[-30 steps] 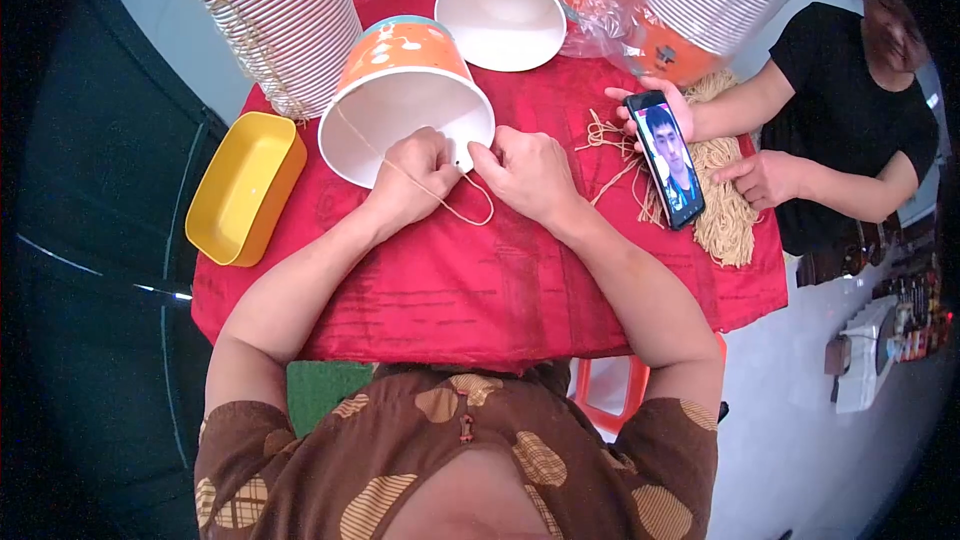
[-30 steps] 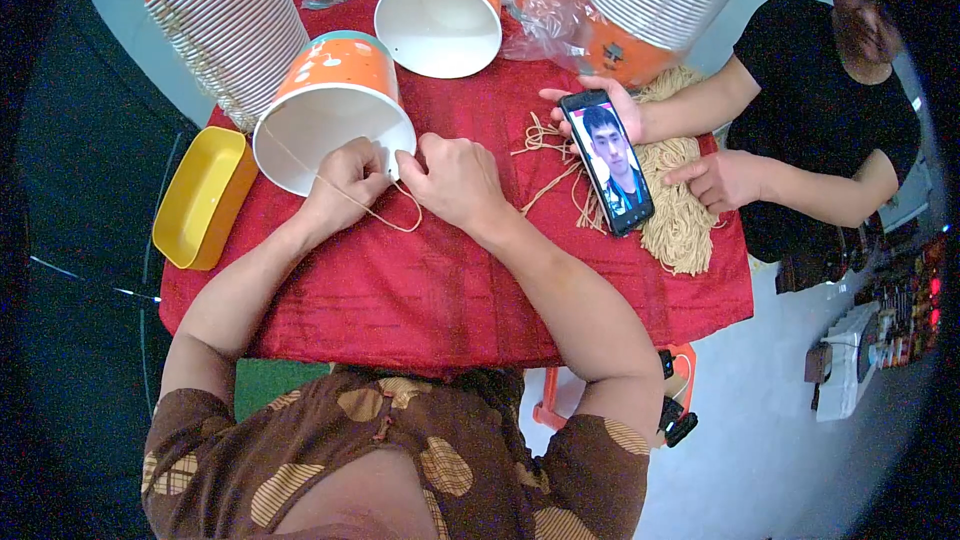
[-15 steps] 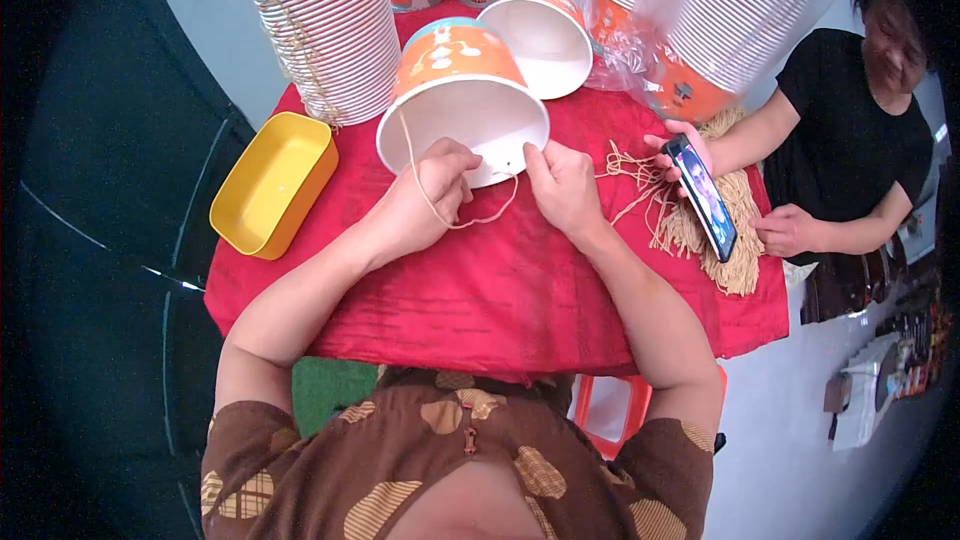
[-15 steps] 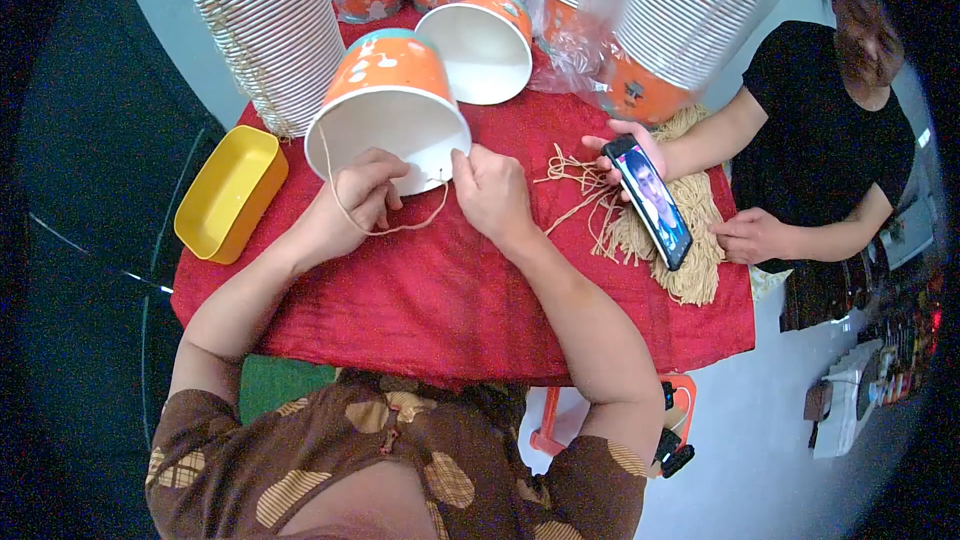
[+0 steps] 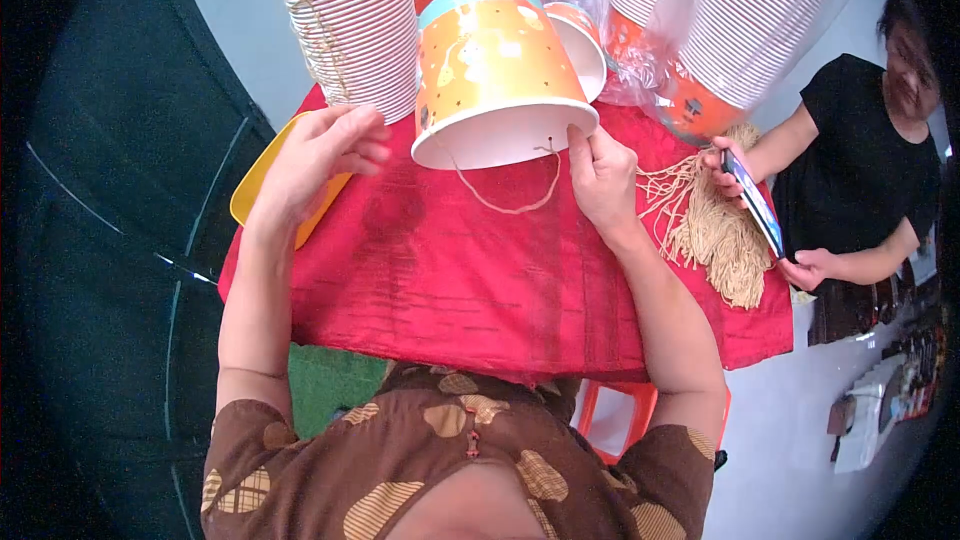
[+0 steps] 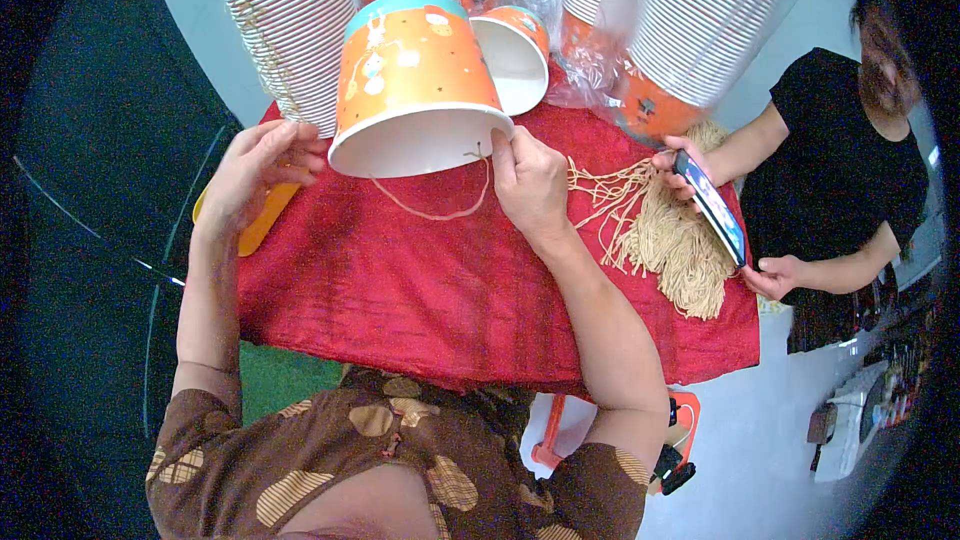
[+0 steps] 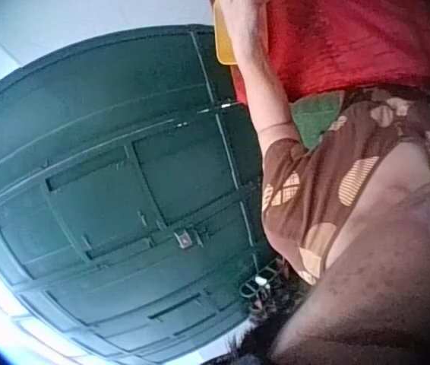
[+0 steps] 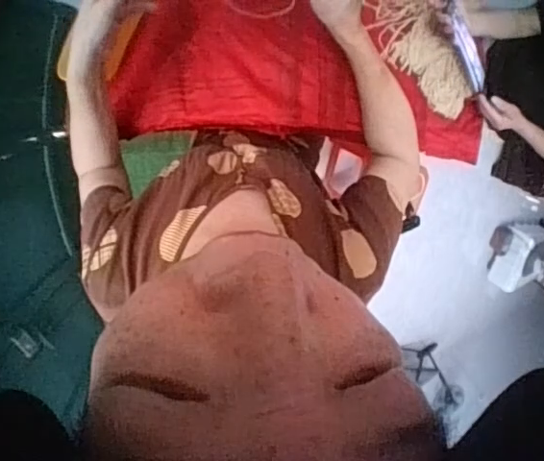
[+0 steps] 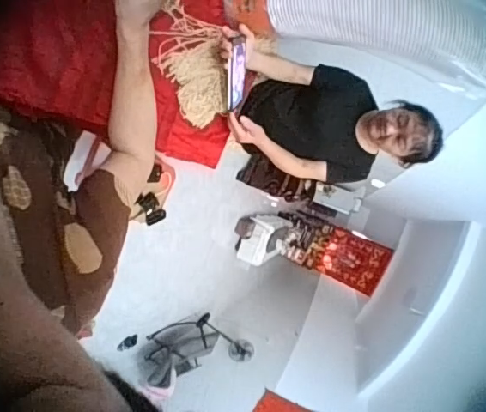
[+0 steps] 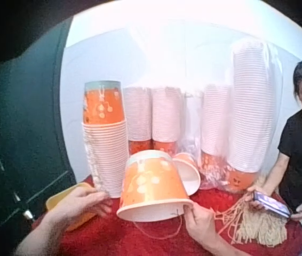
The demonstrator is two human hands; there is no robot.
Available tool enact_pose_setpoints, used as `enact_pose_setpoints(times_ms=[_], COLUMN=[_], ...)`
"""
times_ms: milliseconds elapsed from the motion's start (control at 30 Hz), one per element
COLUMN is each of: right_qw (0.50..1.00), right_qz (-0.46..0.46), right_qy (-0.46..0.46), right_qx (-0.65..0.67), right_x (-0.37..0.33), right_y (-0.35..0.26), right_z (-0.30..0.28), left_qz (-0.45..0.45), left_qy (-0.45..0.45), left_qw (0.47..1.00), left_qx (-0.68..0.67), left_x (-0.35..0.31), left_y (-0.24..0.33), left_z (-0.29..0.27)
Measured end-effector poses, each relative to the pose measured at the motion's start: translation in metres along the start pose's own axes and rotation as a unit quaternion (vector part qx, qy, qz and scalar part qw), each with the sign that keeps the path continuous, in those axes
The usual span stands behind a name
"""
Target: Thread strings through paper bowls and stack them for packaging.
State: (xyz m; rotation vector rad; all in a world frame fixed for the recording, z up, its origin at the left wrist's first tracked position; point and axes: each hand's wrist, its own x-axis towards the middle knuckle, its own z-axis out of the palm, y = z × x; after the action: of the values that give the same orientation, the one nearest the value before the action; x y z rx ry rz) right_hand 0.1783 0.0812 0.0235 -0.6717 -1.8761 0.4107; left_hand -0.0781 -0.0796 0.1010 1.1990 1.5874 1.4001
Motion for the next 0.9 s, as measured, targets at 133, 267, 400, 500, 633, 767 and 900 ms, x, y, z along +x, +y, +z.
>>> enact_pose_setpoints(times_ms=[133, 267, 400, 500, 633, 767, 900], right_qw=[0.999, 0.997, 0.997, 0.999, 0.997, 0.99, 0.991], right_qz=[-0.03, -0.082, -0.071, -0.02, 0.022, -0.023, -0.019], right_qy=[0.011, 0.004, 0.015, 0.017, 0.032, 0.083, 0.095], right_qx=[0.035, 0.017, -0.009, 0.02, 0.063, 0.108, 0.088], right_x=[0.011, 0.026, 0.049, 0.07, 0.088, 0.101, 0.11], right_y=[-0.018, -0.017, -0.021, -0.022, -0.018, -0.013, -0.018], right_z=[-0.001, 0.0, 0.001, 0.004, 0.009, 0.013, 0.012], left_qz=[-0.025, -0.004, 0.035, 0.073, 0.116, 0.131, 0.158], left_qy=[-0.102, -0.058, -0.045, -0.044, -0.046, -0.027, -0.026], left_qw=[0.982, 0.945, 0.939, 0.937, 0.915, 0.911, 0.91], left_qx=[-0.159, -0.323, -0.34, -0.34, -0.383, -0.389, -0.382], left_x=[0.029, 0.043, 0.052, 0.066, 0.078, 0.087, 0.094], left_y=[-0.021, -0.014, 0.012, 0.031, 0.056, 0.066, 0.066], left_z=[0.005, 0.033, 0.043, 0.04, 0.043, 0.045, 0.05])
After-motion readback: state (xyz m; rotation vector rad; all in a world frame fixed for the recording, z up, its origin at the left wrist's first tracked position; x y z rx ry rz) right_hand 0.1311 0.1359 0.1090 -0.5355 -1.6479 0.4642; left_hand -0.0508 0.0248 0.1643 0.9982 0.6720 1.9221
